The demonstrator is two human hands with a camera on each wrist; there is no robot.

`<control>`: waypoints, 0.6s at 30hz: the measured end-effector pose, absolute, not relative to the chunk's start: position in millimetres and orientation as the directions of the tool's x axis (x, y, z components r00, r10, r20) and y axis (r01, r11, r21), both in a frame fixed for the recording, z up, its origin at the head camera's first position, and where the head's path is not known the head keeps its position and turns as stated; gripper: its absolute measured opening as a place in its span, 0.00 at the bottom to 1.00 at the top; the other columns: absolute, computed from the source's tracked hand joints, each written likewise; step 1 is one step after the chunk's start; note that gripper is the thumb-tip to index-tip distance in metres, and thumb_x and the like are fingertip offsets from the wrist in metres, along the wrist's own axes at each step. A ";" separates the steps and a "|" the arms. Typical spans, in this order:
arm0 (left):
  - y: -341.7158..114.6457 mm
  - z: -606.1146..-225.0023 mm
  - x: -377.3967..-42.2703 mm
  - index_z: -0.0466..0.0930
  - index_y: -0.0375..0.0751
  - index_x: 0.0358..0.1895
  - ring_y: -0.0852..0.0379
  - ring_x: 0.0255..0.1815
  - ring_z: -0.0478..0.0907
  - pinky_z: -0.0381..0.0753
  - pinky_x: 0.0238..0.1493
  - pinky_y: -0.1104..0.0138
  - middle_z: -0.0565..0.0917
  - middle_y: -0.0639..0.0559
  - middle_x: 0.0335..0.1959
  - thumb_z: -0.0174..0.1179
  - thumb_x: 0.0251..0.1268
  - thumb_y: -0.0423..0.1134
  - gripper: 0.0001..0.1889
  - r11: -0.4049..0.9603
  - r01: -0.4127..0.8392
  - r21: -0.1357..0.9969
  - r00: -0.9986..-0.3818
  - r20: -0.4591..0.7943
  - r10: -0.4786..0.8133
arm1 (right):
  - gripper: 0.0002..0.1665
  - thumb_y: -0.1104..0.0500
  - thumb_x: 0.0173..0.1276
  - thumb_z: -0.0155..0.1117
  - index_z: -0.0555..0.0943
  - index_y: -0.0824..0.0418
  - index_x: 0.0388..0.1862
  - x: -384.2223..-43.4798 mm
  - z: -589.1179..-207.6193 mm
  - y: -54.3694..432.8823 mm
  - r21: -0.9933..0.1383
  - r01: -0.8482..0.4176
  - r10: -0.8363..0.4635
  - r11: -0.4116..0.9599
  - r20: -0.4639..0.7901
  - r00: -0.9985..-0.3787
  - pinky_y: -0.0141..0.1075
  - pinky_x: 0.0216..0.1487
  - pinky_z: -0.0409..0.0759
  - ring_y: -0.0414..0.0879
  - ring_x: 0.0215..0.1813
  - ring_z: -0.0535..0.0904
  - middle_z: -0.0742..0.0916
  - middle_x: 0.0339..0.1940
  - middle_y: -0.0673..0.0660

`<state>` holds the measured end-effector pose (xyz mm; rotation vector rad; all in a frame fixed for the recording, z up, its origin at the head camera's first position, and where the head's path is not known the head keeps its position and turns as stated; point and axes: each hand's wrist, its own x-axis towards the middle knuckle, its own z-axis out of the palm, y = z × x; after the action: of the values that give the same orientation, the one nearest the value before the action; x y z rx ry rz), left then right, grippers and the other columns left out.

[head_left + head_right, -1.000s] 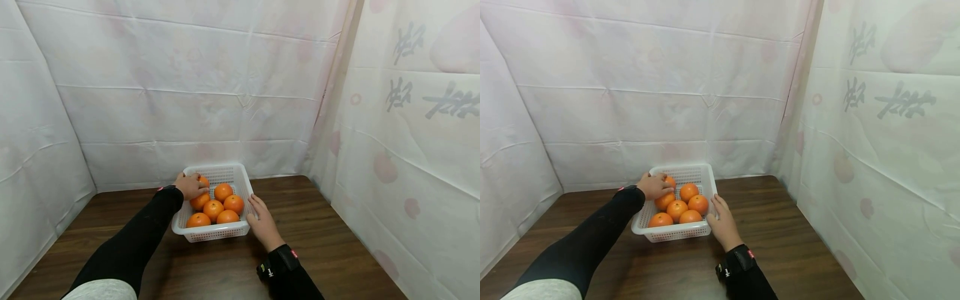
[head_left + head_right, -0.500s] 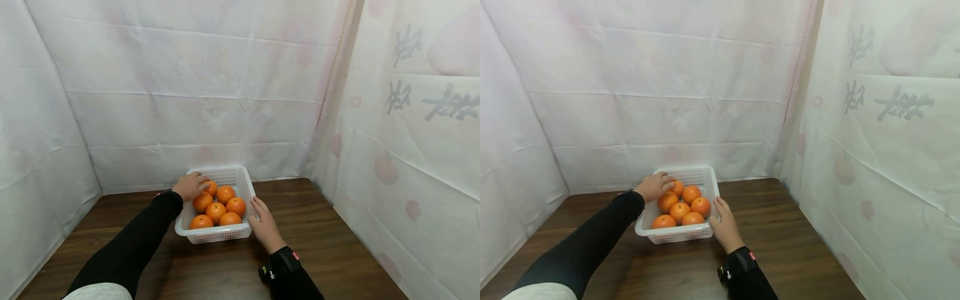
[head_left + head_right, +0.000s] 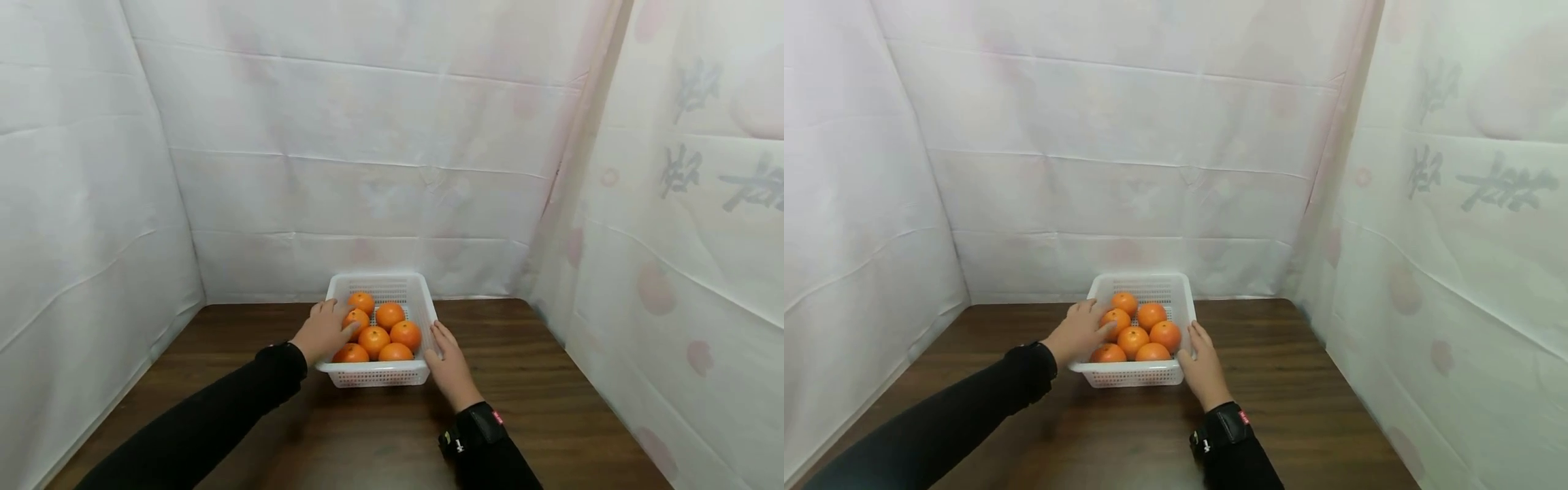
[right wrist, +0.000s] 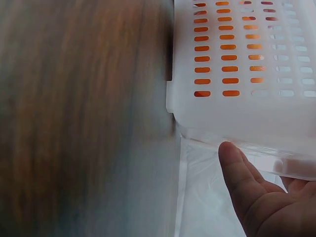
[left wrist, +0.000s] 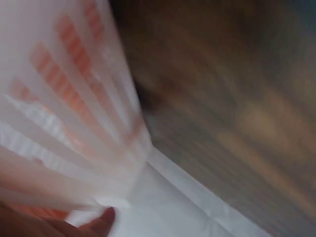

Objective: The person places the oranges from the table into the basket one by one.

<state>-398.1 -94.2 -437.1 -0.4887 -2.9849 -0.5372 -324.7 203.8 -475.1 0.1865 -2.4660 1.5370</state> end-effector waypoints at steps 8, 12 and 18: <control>-74.1 -429.9 -368.4 0.55 0.47 0.87 0.24 0.85 0.48 0.61 0.77 0.29 0.46 0.32 0.88 0.48 0.80 0.68 0.43 0.867 0.206 0.454 -0.978 0.057 0.203 | 0.39 0.62 0.74 0.54 0.65 0.67 0.83 -331.6 -469.9 211.5 -0.856 -0.219 0.029 0.469 0.262 -0.965 0.60 0.84 0.59 0.62 0.87 0.59 0.63 0.89 0.59; -69.4 -429.4 -367.5 0.56 0.49 0.87 0.27 0.85 0.52 0.65 0.77 0.33 0.49 0.34 0.88 0.48 0.79 0.69 0.43 0.881 0.190 0.434 -0.982 0.090 0.167 | 0.40 0.61 0.73 0.53 0.64 0.66 0.84 -333.7 -467.6 212.4 -0.861 -0.213 0.033 0.462 0.256 -0.966 0.58 0.85 0.58 0.60 0.87 0.58 0.62 0.89 0.58; -77.0 -434.7 -359.7 0.57 0.51 0.86 0.27 0.83 0.55 0.66 0.76 0.33 0.49 0.34 0.88 0.52 0.78 0.68 0.42 0.880 0.144 0.453 -0.990 0.071 0.125 | 0.39 0.60 0.76 0.54 0.63 0.64 0.85 -330.9 -473.6 205.3 -0.859 -0.198 0.024 0.472 0.237 -0.971 0.59 0.86 0.56 0.61 0.88 0.57 0.62 0.89 0.57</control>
<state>-359.7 -77.0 -434.7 -0.2149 -3.0073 -0.7301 -330.9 205.3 -473.6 0.1501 -2.5031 1.5029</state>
